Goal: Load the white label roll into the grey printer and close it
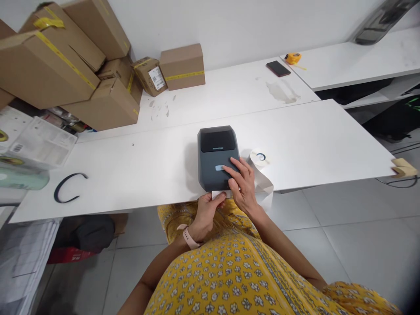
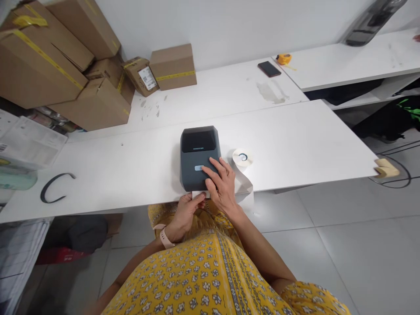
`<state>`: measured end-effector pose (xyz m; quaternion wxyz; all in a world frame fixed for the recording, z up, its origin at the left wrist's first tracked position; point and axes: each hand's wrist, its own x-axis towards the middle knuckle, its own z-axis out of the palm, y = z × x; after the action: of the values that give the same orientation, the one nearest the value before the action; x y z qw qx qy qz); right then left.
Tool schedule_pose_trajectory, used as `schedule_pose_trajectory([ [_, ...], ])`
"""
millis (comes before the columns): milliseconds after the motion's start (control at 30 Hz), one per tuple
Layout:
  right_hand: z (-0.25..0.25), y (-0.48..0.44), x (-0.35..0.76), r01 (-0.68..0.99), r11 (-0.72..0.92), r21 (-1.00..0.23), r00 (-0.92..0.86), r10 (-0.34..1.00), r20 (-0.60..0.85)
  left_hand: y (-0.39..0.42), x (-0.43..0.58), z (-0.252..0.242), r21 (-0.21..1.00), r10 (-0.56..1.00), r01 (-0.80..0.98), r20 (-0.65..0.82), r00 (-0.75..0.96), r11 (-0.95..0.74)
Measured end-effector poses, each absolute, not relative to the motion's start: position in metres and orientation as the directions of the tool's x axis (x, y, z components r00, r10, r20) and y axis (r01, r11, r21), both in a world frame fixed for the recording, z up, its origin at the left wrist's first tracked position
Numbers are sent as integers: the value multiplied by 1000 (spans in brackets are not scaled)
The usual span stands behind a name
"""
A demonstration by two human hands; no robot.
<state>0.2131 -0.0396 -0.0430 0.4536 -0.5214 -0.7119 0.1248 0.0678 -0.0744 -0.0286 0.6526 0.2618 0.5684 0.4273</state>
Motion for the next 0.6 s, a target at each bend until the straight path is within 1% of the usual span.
schedule_pose_trajectory([
  [67, -43, -40, 214, 668, 413, -619, -50, 855, 516, -79, 60, -32, 829, 860, -257, -509, 22, 497],
  [133, -41, -40, 214, 716, 407, -568, -57, 844, 533, -84, 49, -36, 862, 884, -239, -467, -32, 447],
  [200, -38, -40, 213, 768, 390, -508, -61, 834, 548, -85, 36, -39, 930, 916, -159, -357, -181, 331],
  [267, -34, -39, 212, 811, 367, -456, -66, 831, 552, -82, 25, -39, 979, 921, -41, -202, -333, 200],
  [300, -32, -39, 211, 824, 359, -438, -68, 830, 554, -78, 22, -37, 988, 916, 12, -136, -378, 152],
  [367, -27, -38, 211, 831, 358, -426, -71, 828, 556, -70, 18, -33, 993, 916, 92, -34, -400, 77],
  [433, -25, -39, 213, 808, 376, -454, -84, 836, 542, -61, 20, -28, 990, 935, 143, 38, -352, 14],
  [467, -24, -40, 214, 780, 388, -490, -97, 850, 518, -57, 21, -26, 988, 947, 156, 60, -316, -10],
  [533, -24, -44, 219, 699, 390, -599, -118, 890, 441, -51, 26, -24, 988, 967, 152, 74, -244, -37],
  [600, -24, -49, 224, 606, 355, -712, -114, 924, 364, -47, 28, -25, 989, 979, 136, 77, -188, -52],
])
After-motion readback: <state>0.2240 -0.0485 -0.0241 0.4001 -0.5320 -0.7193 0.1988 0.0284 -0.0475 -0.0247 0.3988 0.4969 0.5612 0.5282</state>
